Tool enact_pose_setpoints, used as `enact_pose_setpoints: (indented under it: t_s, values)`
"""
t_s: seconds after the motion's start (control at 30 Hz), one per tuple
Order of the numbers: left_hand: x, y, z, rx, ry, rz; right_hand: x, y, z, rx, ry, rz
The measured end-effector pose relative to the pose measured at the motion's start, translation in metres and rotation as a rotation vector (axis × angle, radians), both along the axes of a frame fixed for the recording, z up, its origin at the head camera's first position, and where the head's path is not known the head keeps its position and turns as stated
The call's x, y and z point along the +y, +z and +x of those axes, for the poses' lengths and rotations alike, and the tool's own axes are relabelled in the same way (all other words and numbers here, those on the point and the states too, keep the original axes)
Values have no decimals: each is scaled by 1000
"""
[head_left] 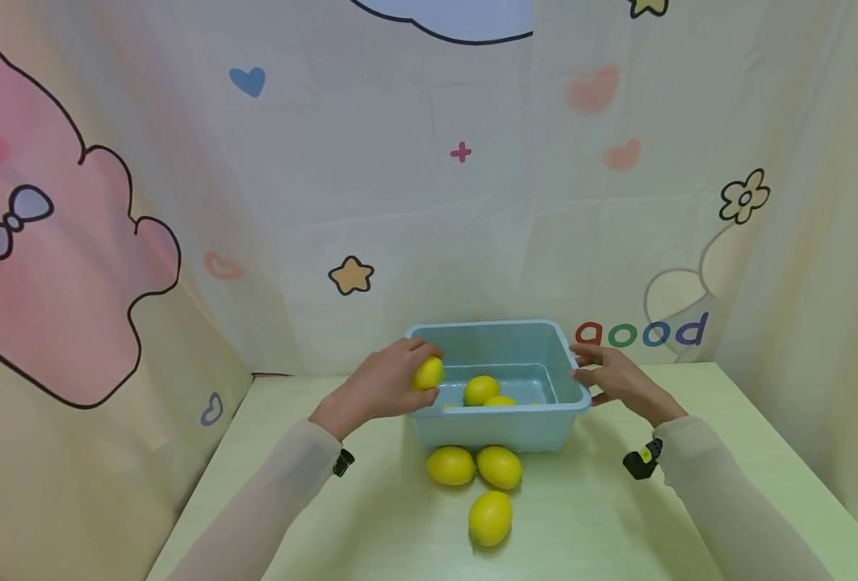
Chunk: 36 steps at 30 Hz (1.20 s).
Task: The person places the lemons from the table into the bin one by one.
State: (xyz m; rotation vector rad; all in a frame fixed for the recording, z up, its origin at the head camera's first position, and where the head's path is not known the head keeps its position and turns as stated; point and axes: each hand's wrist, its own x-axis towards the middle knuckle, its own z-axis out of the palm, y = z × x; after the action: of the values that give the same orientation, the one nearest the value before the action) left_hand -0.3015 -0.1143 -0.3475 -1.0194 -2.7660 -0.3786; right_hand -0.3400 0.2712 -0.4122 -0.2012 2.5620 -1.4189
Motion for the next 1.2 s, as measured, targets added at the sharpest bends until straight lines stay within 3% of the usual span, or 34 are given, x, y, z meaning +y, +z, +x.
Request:
enact_pose_setpoints:
  t_s: [0.5,0.83,1.2]
  values:
    - [19,16,-33,-81,53,-4,1,-1,0,7,-2,-3]
    - [30,21,-54,-149,86,9,1,-1,-1,5,-1,-1]
    - [46,26,-76,-247,126,-42,1,0,1,3,9,0]
